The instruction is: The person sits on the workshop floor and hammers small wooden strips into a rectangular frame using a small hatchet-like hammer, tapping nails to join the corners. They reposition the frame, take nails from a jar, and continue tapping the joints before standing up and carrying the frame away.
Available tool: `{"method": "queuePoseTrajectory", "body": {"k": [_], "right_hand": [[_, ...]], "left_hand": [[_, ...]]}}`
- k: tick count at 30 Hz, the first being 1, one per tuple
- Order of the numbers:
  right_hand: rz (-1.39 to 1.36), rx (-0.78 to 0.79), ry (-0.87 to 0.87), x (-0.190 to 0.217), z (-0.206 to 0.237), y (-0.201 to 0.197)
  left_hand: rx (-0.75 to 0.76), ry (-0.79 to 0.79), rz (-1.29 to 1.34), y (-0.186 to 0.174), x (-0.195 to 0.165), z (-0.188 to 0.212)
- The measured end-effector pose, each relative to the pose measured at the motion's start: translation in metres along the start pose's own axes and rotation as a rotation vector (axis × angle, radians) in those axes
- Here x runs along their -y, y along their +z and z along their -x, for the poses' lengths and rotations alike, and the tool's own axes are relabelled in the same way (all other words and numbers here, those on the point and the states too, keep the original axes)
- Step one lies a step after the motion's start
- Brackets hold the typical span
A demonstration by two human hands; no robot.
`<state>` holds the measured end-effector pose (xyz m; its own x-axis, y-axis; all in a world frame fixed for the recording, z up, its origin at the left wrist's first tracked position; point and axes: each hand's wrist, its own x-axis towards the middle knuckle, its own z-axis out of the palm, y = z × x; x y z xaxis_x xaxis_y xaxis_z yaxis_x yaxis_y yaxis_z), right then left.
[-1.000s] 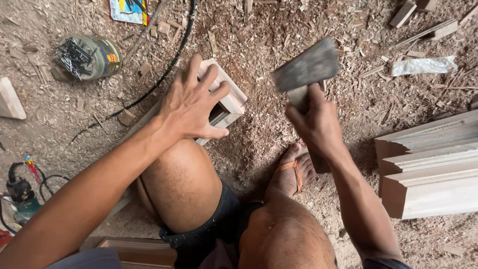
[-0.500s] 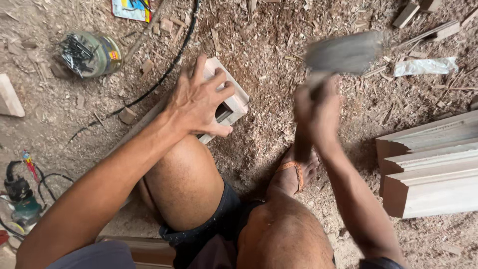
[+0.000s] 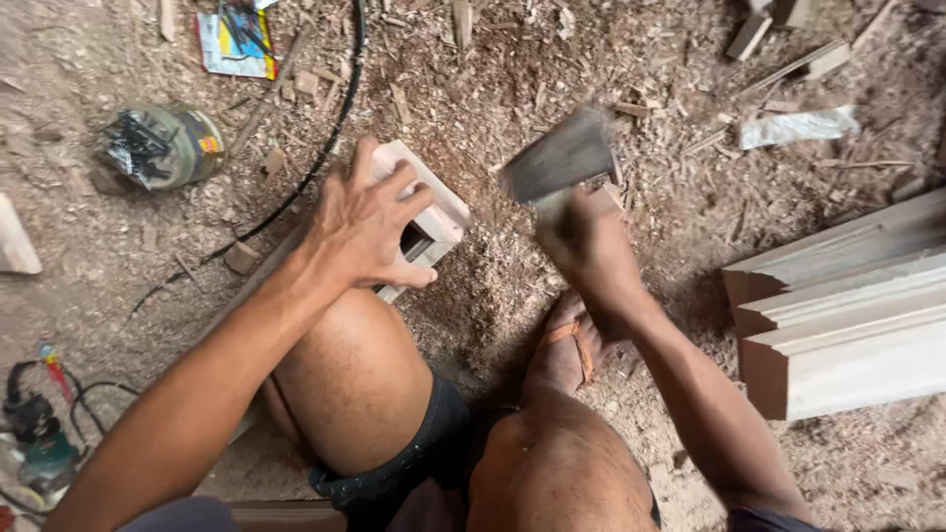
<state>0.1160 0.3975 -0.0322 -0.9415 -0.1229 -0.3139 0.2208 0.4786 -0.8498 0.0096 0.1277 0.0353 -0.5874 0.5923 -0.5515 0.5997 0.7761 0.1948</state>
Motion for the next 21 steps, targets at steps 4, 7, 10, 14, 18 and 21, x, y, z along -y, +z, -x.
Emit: {"method": "queuePoseTrajectory", "body": {"k": [4,7,10,14,18,21], "right_hand": [[-0.056,-0.019,-0.183,-0.009,0.006,0.024],[0.040,0.143,-0.084,-0.018,0.009,0.030],[-0.027,0.039,0.076,-0.026,0.011,0.031],[0.027,0.108,-0.445,-0.034,0.015,0.028],[0.439,0.095,-0.098,-0.029,0.013,0.034],[0.833,0.232,-0.374,-0.020,0.008,0.032]], "left_hand": [[0.000,0.001,0.029,0.002,-0.002,0.005],[0.023,-0.004,0.024,0.004,-0.001,0.004],[-0.080,-0.002,0.019,0.005,0.000,0.002],[0.034,-0.043,0.046,0.004,-0.002,0.002],[-0.005,-0.010,-0.010,0.003,-0.001,0.004],[0.018,-0.032,0.037,0.002,0.004,0.004]]}}
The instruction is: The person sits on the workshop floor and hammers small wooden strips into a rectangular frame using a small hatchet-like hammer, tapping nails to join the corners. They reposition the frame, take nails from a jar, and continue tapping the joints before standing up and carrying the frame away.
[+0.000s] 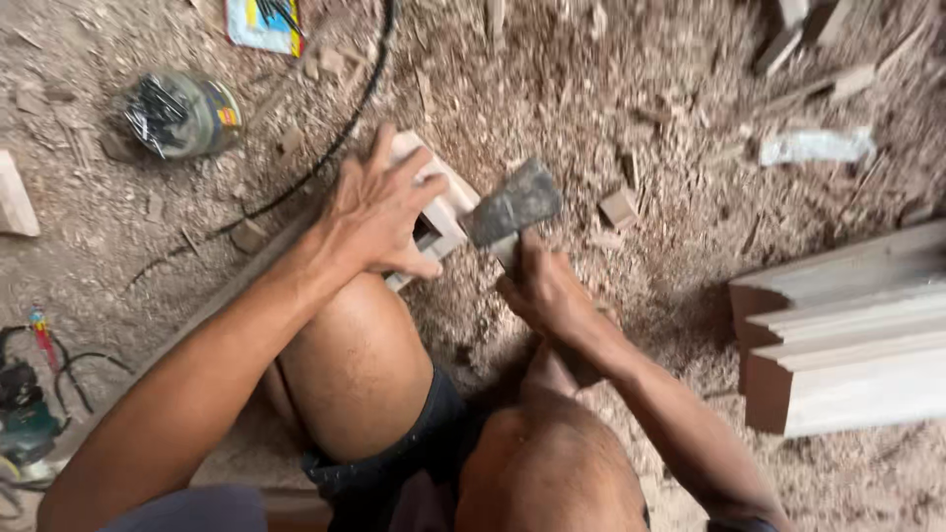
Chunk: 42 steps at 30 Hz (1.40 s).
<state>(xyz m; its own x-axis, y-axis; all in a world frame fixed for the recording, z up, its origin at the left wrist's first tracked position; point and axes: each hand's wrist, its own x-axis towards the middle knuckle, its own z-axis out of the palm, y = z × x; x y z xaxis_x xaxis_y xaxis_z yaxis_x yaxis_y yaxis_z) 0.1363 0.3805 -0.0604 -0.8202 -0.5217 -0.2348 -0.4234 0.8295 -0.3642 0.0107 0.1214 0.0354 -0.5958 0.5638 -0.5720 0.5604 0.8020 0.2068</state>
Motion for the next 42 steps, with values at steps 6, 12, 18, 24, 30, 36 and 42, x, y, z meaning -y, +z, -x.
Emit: {"method": "queuePoseTrajectory", "body": {"k": [6,12,18,24,30,36,42], "right_hand": [[-0.435,-0.227,0.187,0.000,0.005,-0.012],[-0.732,-0.100,0.254,0.022,-0.012,-0.016],[-0.784,0.070,0.261,0.038,-0.021,-0.058],[-0.857,-0.021,0.457,0.039,-0.022,-0.047],[-0.810,0.120,0.448,0.029,0.005,-0.025],[-0.771,-0.069,0.559,0.028,0.050,-0.003],[-0.849,0.026,0.736,0.022,0.083,0.015]], "left_hand": [[-0.014,0.034,0.054,0.009,0.006,0.001],[-0.034,0.017,0.076,0.020,0.013,0.002],[-0.165,0.029,0.104,0.029,0.015,0.006],[-0.079,-0.010,0.150,0.027,0.015,0.011],[-0.152,-0.113,0.083,0.024,0.005,0.024],[-0.112,-0.182,0.021,0.026,-0.015,0.025],[-0.023,-0.239,0.031,0.010,-0.018,0.014]]}}
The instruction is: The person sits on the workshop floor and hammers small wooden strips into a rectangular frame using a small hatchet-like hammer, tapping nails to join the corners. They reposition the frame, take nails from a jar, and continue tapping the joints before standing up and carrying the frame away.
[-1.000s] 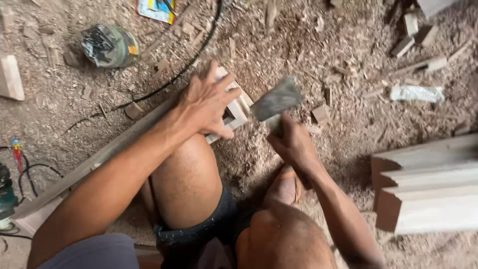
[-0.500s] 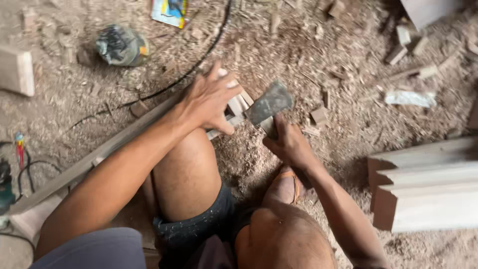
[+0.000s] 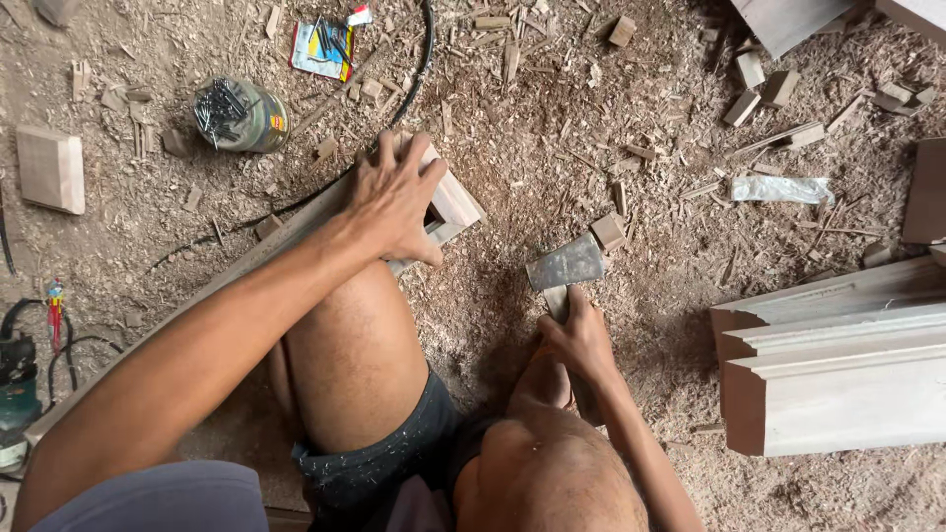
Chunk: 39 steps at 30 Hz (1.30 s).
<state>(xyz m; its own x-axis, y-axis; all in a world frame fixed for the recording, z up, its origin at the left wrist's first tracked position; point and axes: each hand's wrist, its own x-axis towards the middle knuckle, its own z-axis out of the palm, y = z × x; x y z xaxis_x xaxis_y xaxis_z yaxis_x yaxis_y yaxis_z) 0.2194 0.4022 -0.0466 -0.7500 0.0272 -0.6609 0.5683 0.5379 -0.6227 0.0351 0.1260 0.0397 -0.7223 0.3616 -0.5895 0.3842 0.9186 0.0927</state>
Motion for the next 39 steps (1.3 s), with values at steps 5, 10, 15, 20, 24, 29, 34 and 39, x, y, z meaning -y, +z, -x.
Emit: {"method": "queuePoseTrajectory", "body": {"k": [5,10,15,20,24,29,34,39], "right_hand": [[-0.004,-0.081,-0.128,0.001,-0.004,0.000],[-0.214,0.078,0.032,0.015,-0.012,-0.002],[-0.157,0.092,0.096,0.035,-0.022,0.007],[-0.077,0.087,0.172,0.045,-0.028,0.018],[-0.114,0.100,0.194,0.044,-0.032,0.024],[-0.093,0.089,0.218,0.036,-0.036,0.030],[-0.112,0.107,0.211,0.022,-0.040,0.033],[-0.093,0.100,0.200,0.023,-0.039,0.032]], "left_hand": [[-0.077,0.031,0.019,-0.007,-0.005,-0.010],[-0.379,0.172,0.230,-0.007,0.025,0.002],[-0.707,-0.125,0.934,0.020,0.102,0.000],[-0.883,-0.841,0.751,0.063,0.217,0.034],[-1.072,-0.811,0.765,0.085,0.261,0.047],[-1.082,-0.809,0.812,0.091,0.271,0.037],[-0.970,-0.888,0.924,0.091,0.272,0.039],[-0.774,-0.889,1.154,0.079,0.266,0.059]]}}
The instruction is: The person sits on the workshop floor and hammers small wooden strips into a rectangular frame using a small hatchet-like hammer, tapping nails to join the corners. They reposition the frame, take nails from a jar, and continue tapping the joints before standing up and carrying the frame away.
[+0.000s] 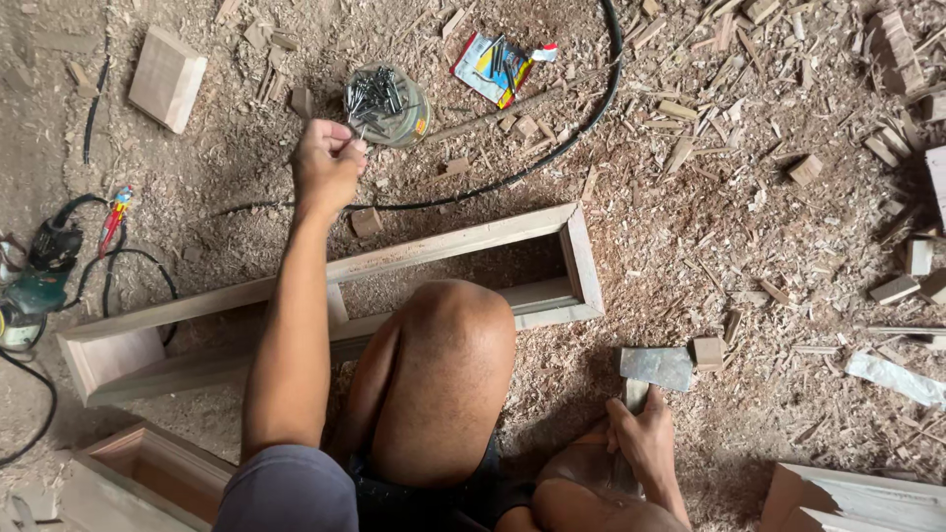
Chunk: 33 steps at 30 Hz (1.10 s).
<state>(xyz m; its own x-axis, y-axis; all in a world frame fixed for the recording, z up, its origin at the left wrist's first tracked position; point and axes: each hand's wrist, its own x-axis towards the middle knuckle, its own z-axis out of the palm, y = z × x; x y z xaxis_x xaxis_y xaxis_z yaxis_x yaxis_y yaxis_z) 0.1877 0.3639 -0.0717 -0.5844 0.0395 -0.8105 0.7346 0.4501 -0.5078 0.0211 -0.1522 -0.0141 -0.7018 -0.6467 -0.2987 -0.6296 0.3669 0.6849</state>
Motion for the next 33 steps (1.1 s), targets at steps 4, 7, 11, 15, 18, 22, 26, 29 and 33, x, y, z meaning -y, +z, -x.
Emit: {"method": "queuePoseTrajectory", "body": {"k": [4,7,11,15,18,22,26,29,33], "right_hand": [[0.020,-0.005,0.007,0.014,0.008,-0.001],[0.024,-0.022,0.021,0.027,0.015,-0.004],[-0.020,-0.006,0.055,0.037,0.018,-0.009],[-0.009,-0.003,0.063,0.035,0.015,-0.013],[-0.020,0.009,0.068,0.027,0.009,-0.016],[-0.024,0.043,0.078,0.013,0.000,-0.019],[-0.005,0.077,0.102,0.004,-0.008,-0.022],[0.026,0.094,0.125,0.005,-0.009,-0.025],[-0.024,0.115,0.131,0.012,-0.007,-0.028]], "left_hand": [[0.110,0.068,0.040,-0.021,-0.016,0.012],[0.240,0.188,0.040,-0.020,-0.036,0.029],[0.541,0.388,0.102,0.020,-0.077,0.062],[0.786,0.728,0.123,0.082,-0.123,0.091],[0.873,0.697,-0.081,0.123,-0.151,0.100],[0.862,0.797,-0.166,0.154,-0.169,0.100],[0.885,0.671,-0.220,0.166,-0.168,0.099],[0.827,0.750,-0.200,0.168,-0.163,0.098],[0.751,0.668,-0.187,0.160,-0.147,0.092]]}}
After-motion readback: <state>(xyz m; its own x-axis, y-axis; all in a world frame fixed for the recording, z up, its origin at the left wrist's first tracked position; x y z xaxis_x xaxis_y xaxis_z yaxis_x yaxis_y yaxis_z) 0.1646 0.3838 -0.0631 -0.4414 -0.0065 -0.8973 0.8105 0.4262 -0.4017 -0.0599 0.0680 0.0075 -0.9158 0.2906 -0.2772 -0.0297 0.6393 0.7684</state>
